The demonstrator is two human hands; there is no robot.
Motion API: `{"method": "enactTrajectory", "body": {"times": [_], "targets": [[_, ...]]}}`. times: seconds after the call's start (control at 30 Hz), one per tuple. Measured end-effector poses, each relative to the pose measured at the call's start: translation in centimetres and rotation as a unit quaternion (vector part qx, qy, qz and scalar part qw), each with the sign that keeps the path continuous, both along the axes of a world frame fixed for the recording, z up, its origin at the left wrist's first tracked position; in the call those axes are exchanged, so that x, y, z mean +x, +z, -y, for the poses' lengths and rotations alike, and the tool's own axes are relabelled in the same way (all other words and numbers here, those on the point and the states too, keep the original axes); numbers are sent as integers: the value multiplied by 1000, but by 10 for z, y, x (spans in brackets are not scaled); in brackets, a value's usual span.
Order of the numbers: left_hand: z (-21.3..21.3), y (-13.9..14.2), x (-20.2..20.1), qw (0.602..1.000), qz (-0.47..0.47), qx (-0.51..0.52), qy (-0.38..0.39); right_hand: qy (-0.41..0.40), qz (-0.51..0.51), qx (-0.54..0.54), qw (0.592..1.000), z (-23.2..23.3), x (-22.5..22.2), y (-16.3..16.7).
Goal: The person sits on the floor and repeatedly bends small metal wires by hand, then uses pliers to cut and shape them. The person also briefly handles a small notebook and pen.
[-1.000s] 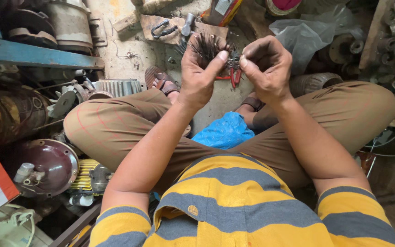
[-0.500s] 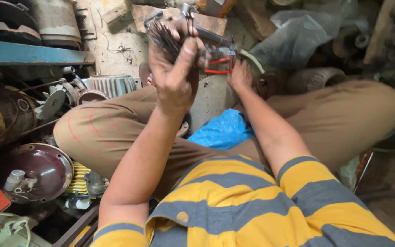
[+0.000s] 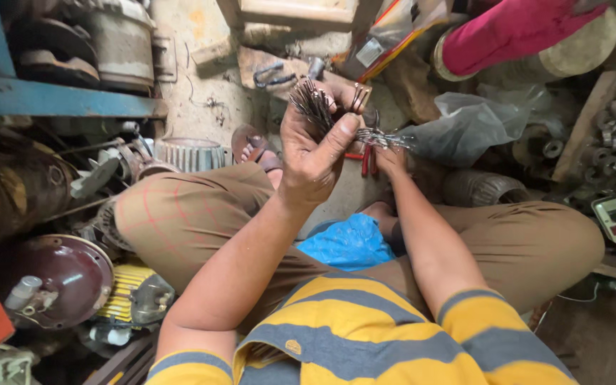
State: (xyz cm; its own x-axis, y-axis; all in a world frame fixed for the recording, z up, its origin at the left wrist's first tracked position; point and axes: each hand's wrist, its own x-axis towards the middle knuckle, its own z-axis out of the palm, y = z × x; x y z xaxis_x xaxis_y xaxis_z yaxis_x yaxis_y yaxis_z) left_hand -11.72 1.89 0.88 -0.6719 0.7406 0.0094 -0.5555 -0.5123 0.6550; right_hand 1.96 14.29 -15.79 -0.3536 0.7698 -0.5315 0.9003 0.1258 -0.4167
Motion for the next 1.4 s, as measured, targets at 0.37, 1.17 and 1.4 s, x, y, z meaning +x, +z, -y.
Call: {"method": "enactTrajectory", "body": {"times": [0.37,1.17,1.4], "targets": [[38,25,-6,966,30,77,-246,-7,-631,-362,686,-3,48,144],[34,10,30,974,-209,-13,-87,243,-422,171,856,38,92,182],[39,10,28,972,-215,-18,-92,278,-410,228,838,40,90,177]]}}
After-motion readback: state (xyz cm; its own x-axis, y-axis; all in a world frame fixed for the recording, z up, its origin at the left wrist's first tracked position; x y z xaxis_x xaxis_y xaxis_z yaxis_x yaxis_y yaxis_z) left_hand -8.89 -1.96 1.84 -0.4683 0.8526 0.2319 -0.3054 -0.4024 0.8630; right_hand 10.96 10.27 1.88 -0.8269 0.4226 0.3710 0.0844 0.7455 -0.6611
